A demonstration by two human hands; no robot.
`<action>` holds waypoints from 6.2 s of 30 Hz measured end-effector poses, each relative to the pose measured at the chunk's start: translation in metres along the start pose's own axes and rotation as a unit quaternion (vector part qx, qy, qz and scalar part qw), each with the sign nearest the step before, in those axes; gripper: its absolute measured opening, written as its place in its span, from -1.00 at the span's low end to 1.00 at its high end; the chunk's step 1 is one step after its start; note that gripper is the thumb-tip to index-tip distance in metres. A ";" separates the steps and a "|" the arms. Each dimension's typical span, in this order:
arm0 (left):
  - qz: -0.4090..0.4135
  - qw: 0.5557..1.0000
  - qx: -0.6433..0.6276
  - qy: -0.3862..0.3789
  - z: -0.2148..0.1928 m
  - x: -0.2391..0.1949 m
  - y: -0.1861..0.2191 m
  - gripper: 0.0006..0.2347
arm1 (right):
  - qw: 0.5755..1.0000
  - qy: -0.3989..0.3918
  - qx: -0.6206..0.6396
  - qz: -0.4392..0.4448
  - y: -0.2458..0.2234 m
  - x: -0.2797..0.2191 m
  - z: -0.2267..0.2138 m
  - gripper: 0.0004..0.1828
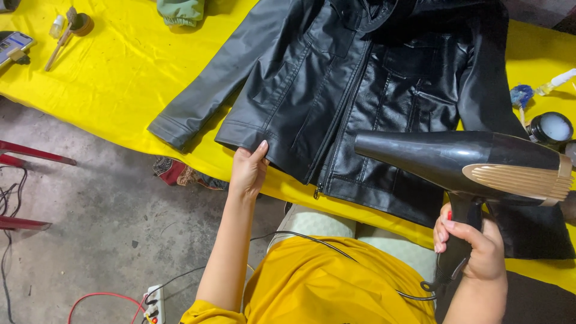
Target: The person cleans a black leather jacket laid on a yellow table using a small dark sponge and a hairdryer. They wipe the jacket's body and sleeves with the sponge, then use the hairdryer to dry the surface before continuing to wipe the sleeves.
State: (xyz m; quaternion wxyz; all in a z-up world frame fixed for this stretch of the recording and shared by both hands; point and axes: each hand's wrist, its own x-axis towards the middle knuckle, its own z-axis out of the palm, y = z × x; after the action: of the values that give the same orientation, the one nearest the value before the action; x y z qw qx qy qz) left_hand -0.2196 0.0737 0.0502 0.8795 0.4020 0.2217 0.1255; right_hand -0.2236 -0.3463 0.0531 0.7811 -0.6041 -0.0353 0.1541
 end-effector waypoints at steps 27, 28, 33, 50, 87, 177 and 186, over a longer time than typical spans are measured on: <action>0.140 0.693 0.637 -0.307 0.085 -0.030 -0.006 -0.75 | 0.978 0.201 -0.014 -0.056 -0.004 -0.022 -0.077 -0.86; 0.141 0.693 0.636 -0.308 0.093 -0.017 -0.025 -0.75 | 0.977 0.203 -0.014 -0.057 -0.004 -0.022 -0.077 -0.86; 0.284 0.662 0.590 -0.363 0.119 0.060 -0.144 -0.60 | 0.977 0.205 -0.034 -0.050 -0.007 -0.022 -0.077 -0.89; 0.336 0.517 0.752 -0.232 0.125 0.060 -0.192 -0.42 | 0.973 0.225 -0.041 -0.034 -0.017 -0.022 -0.072 -0.87; 0.432 0.529 0.668 -0.295 0.108 0.050 -0.195 -0.56 | 0.969 0.227 -0.073 -0.059 -0.025 -0.062 -0.067 -0.84; 0.131 0.567 0.782 0.222 -0.276 0.215 0.181 -0.37 | 0.779 0.332 -0.531 0.023 -0.015 0.018 -0.070 -0.63; 0.499 0.495 0.705 0.096 -0.059 0.089 0.068 -0.76 | 0.761 0.332 -0.556 -0.011 -0.011 0.033 -0.076 -0.66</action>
State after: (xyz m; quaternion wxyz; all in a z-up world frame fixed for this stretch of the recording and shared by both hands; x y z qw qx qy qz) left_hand -0.1742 0.1918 0.0419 0.0682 0.9173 0.0822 0.3837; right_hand -0.1719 -0.4099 0.0389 0.2721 -0.9454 0.1403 -0.1119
